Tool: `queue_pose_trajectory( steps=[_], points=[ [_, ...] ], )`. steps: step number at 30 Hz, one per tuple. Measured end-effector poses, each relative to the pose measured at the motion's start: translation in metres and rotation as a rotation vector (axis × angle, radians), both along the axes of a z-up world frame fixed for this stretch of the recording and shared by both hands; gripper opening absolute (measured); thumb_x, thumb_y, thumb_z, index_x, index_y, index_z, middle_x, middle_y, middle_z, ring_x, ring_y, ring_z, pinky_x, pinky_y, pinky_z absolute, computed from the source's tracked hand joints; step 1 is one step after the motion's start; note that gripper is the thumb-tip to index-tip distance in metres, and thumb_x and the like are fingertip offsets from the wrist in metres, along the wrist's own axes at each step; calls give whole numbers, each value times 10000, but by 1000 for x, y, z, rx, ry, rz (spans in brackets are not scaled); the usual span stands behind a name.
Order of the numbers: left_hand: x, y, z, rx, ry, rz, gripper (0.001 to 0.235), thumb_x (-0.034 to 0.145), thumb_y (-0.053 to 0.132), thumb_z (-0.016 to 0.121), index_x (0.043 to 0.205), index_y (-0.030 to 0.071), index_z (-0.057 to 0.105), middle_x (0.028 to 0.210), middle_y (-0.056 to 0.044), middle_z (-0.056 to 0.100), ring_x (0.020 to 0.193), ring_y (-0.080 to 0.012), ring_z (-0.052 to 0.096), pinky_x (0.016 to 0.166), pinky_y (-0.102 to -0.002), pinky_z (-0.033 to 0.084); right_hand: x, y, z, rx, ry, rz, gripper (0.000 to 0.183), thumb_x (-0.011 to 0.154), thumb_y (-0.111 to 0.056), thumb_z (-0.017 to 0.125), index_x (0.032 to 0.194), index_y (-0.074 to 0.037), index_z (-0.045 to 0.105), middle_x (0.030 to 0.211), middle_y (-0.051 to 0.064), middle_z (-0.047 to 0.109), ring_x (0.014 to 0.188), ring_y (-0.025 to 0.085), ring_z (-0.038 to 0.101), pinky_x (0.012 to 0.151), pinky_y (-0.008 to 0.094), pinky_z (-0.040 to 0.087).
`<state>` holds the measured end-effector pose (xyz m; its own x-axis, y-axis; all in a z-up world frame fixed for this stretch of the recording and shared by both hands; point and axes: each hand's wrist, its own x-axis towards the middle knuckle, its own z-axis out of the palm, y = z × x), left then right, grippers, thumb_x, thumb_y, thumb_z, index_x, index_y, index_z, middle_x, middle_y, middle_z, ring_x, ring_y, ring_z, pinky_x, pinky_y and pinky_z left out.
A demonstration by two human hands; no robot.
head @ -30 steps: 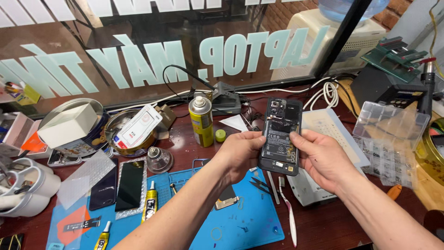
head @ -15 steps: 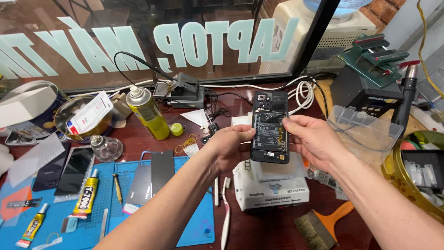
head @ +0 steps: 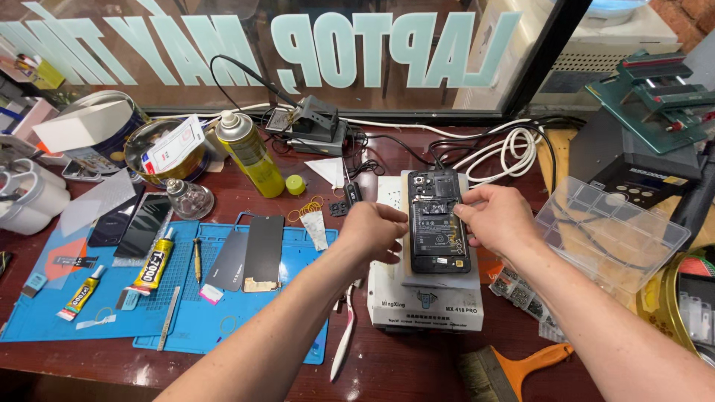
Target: The person disassembles a smartphone, removes the back cover, and cleans the internal components with a cloth and spray. They then reassemble the device, securing the back cover and testing the screen.
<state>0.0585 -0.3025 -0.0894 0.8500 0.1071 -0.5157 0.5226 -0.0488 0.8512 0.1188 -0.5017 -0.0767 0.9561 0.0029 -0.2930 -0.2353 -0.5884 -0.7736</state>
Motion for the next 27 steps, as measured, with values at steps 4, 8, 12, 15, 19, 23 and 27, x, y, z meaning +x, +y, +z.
queue_pose_trajectory(
  steps=[4, 8, 12, 15, 19, 23, 27],
  points=[
    [11, 48, -20, 58, -35, 152, 259, 867, 21, 713, 1126, 20, 727, 875, -102, 730, 649, -162, 669, 538, -320, 601, -1, -8, -1, -215, -201, 103, 215, 878, -196, 766, 1072, -104, 771, 822, 64, 768, 714, 170, 732, 645, 353, 586],
    [15, 95, -53, 116, 15, 215, 189, 853, 12, 728, 1041, 30, 716, 874, -92, 709, 643, -158, 650, 519, -336, 586, -4, -2, 9, -288, -398, 155, 247, 999, -297, 674, 1046, -81, 786, 788, 86, 732, 704, 224, 706, 734, 409, 569],
    [5, 115, -87, 126, 135, 282, 177, 838, -18, 741, 953, 71, 640, 817, -102, 690, 590, -196, 634, 483, -392, 556, -15, 15, 18, -136, -395, 278, 294, 1007, -204, 505, 1199, -142, 718, 718, 71, 732, 662, 203, 709, 684, 388, 543],
    [-11, 105, -109, 230, 255, 177, 80, 838, 2, 746, 888, 32, 691, 753, -116, 698, 563, -215, 655, 480, -376, 549, -29, 31, 24, 46, -739, 471, 306, 973, -97, 539, 1232, -54, 696, 950, 66, 726, 848, 165, 711, 735, 339, 560],
    [-29, 93, -122, 135, 262, 70, 98, 847, 58, 764, 868, 5, 684, 733, -124, 700, 554, -209, 656, 473, -381, 548, -43, 52, 28, -3, -433, 392, 245, 923, -163, 667, 1150, -119, 750, 806, 48, 770, 650, 135, 685, 632, 303, 553],
    [-34, 103, -124, 126, 290, 92, 111, 859, 91, 779, 877, 27, 690, 745, -95, 694, 573, -205, 650, 502, -372, 558, -49, 85, 29, 69, -437, 490, 237, 893, -158, 693, 1115, -118, 768, 902, 13, 805, 661, 90, 702, 638, 263, 572],
    [-39, 161, -131, 114, 222, 239, 44, 865, 56, 733, 889, 28, 708, 740, -89, 676, 583, -201, 635, 510, -383, 554, -51, 126, 24, 36, -348, 595, 241, 907, -179, 682, 1128, -133, 767, 870, 20, 801, 666, 82, 697, 639, 266, 571]
  ],
)
